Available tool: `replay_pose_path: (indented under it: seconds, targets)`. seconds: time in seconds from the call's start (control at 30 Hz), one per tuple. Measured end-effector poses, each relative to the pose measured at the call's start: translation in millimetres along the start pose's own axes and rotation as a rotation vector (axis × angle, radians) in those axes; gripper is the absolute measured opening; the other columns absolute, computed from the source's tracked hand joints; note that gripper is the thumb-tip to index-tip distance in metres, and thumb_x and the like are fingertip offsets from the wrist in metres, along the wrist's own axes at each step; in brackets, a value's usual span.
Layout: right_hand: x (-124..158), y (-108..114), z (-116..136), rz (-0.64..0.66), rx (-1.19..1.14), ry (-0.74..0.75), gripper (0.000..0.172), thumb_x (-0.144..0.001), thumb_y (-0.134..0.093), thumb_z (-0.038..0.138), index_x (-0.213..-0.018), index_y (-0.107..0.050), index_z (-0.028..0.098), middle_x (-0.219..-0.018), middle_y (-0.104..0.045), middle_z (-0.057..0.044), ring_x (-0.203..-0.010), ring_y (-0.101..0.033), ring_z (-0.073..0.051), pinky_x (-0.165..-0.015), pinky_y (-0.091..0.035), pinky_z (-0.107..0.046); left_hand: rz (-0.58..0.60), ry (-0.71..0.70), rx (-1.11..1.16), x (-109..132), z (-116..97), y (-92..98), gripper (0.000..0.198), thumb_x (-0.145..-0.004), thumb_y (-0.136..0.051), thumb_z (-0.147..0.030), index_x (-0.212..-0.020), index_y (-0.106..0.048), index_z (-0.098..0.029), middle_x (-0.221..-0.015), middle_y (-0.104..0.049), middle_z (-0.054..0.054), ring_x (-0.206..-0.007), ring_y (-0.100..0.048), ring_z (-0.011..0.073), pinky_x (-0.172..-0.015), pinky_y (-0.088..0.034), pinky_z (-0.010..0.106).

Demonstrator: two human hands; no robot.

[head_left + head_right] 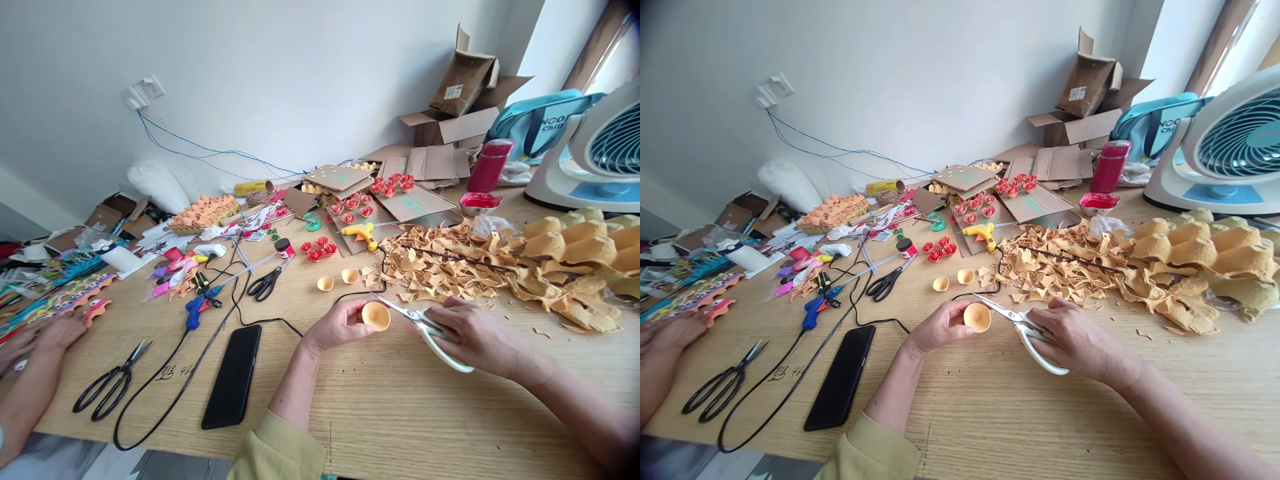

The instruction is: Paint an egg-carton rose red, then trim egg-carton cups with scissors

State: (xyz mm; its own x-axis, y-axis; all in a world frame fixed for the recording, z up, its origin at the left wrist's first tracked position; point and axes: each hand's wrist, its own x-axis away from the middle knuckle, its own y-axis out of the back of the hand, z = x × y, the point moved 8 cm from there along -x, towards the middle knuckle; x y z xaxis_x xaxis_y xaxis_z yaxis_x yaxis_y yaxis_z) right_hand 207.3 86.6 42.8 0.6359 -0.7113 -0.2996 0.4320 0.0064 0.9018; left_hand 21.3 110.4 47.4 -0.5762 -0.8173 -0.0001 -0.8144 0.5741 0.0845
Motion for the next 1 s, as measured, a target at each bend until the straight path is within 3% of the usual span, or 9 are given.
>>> replay_pose_path:
  seconds: [0.07,0.17,0.3,0.4,0.5,0.63,0.77,1.0]
  targets:
    - [-0.2,-0.1,-10.4,-0.028,-0.022,-0.088,0.036,-0.1,-0.045,0.045,-0.075,-0.053,0.022,-0.063,-0.058,-0.002,-0.063,-0.051,-0.017,-0.062,-0.035,-0.03,-0.018,0.008,0.035,-0.2,1.4,1.1,0.048,-0.073,-0.08,-0.029,-0.118,-0.071,-0.016,-0.124,-0.068,0.012,-0.119,-0.059,0.0288,-0.101,-0.047,0.037]
    - [-1.7,0.2,-20.1,-0.013,-0.096,-0.204,0.038,-0.099,-0.045,0.049,-0.075,-0.054,0.021,-0.064,-0.056,-0.001,-0.059,-0.048,-0.015,-0.059,-0.035,-0.029,-0.047,0.03,0.082,-1.0,6.4,2.7,0.054,-0.073,-0.083,-0.032,-0.124,-0.068,-0.018,-0.127,-0.066,0.011,-0.116,-0.061,0.0274,-0.099,-0.049,0.036]
    - [-2.7,1.4,-21.8,0.051,-0.293,-0.339,0.04,-0.096,-0.045,0.052,-0.072,-0.054,0.02,-0.063,-0.053,0.001,-0.057,-0.044,-0.013,-0.054,-0.033,-0.027,-0.068,0.016,0.163,-3.3,10.2,2.0,0.056,-0.07,-0.087,-0.03,-0.12,-0.067,-0.019,-0.121,-0.065,0.01,-0.103,-0.065,0.0218,-0.094,-0.05,0.033]
    - [-0.9,-0.7,-19.6,0.094,-0.503,-0.402,0.041,-0.095,-0.047,0.056,-0.081,-0.059,0.02,-0.069,-0.056,0.0,-0.064,-0.048,-0.014,-0.058,-0.038,-0.027,-0.071,-0.006,0.219,-5.7,11.6,-0.5,0.055,-0.069,-0.088,-0.03,-0.117,-0.062,-0.018,-0.108,-0.065,0.007,-0.087,-0.067,0.0173,-0.088,-0.052,0.033]
    - [1.3,-5.3,-16.3,0.125,-0.75,-0.424,0.045,-0.095,-0.046,0.062,-0.093,-0.061,0.019,-0.074,-0.057,-0.002,-0.069,-0.053,-0.017,-0.063,-0.044,-0.03,-0.104,-0.047,0.22,-8.0,12.2,0.4,0.055,-0.068,-0.089,-0.03,-0.112,-0.058,-0.018,-0.106,-0.062,0.006,-0.086,-0.066,0.0168,-0.085,-0.053,0.033]
    - [2.4,-11.3,-15.9,0.122,-0.945,-0.45,0.055,-0.091,-0.047,0.071,-0.094,-0.061,0.018,-0.068,-0.056,-0.001,-0.061,-0.053,-0.015,-0.059,-0.044,-0.029,-0.179,-0.111,0.085,-9.2,10.6,6.8,0.057,-0.066,-0.088,-0.032,-0.113,-0.058,-0.02,-0.123,-0.06,0.009,-0.103,-0.062,0.0201,-0.087,-0.051,0.029]
    - [2.2,-16.0,-17.4,0.117,-1.004,-0.492,0.061,-0.084,-0.051,0.078,-0.087,-0.06,0.017,-0.059,-0.053,0.001,-0.052,-0.049,-0.013,-0.05,-0.038,-0.027,-0.201,-0.119,-0.059,-10.5,11.3,9.3,0.056,-0.072,-0.084,-0.035,-0.121,-0.061,-0.019,-0.126,-0.063,0.011,-0.111,-0.06,0.0239,-0.089,-0.049,0.03]
    - [-1.0,-3.7,-8.6,0.063,-1.029,-0.425,0.059,-0.089,-0.046,0.075,-0.09,-0.06,0.018,-0.064,-0.056,0.0,-0.055,-0.051,-0.013,-0.056,-0.041,-0.028,-0.335,-0.066,-0.25,-9.9,20.9,14.6,0.048,-0.07,-0.083,-0.028,-0.112,-0.06,-0.019,-0.115,-0.069,0.008,-0.098,-0.065,0.0202,-0.082,-0.052,0.028]
